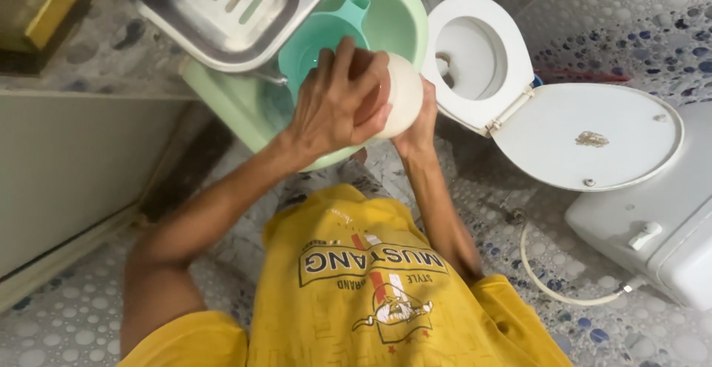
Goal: The person cleans a bathroom sink by hand. They apply liquid soap from a blue bottle, scrub the basin with their hands, rinse with water from the tap, and use a small jug to pour water into the sink. The person also handles a white jar and a green jug during the process.
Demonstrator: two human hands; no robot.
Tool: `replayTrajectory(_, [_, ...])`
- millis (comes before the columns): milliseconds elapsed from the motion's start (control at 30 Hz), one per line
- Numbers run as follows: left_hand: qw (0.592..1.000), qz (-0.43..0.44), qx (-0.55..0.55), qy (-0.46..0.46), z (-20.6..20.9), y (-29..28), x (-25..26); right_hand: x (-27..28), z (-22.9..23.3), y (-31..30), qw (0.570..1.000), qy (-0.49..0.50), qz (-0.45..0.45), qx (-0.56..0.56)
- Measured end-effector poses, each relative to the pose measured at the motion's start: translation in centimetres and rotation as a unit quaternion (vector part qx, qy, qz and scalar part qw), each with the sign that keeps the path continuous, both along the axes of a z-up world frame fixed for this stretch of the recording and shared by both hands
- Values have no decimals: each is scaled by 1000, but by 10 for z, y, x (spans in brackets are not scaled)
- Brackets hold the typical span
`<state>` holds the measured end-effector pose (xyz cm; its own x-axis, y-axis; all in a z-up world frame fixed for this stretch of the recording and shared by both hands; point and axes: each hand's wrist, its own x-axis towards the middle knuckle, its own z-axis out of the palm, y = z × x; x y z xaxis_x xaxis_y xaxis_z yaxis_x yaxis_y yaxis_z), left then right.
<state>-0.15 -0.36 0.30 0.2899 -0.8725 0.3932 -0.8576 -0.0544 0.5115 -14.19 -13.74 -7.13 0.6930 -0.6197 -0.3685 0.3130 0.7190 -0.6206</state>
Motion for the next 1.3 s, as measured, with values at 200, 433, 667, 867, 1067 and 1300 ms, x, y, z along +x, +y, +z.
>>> replayTrajectory(200, [991, -133, -8, 7, 24, 10, 8, -27, -23, -24, 997, 23, 70, 13])
replayTrajectory(433, [948, -274, 122, 108, 73, 53, -44, -93, 9, 8, 953, 111, 251, 131])
replayTrajectory(667, [925, -309, 159, 155, 120, 79, -61, -111, 42, 40, 932, 76, 321, 148])
replayTrajectory(867, [944, -255, 127, 166, 121, 83, -71, -95, 59, 42, 929, 24, 338, 148])
replayTrajectory(1067, [946, -235, 148, 169, 115, 84, -79, -91, 64, 32, 935, 15, 327, 139])
replayTrajectory(1300, [970, -175, 26, 169, 117, 96, -96, -99, 32, 29, 952, 42, 237, 187])
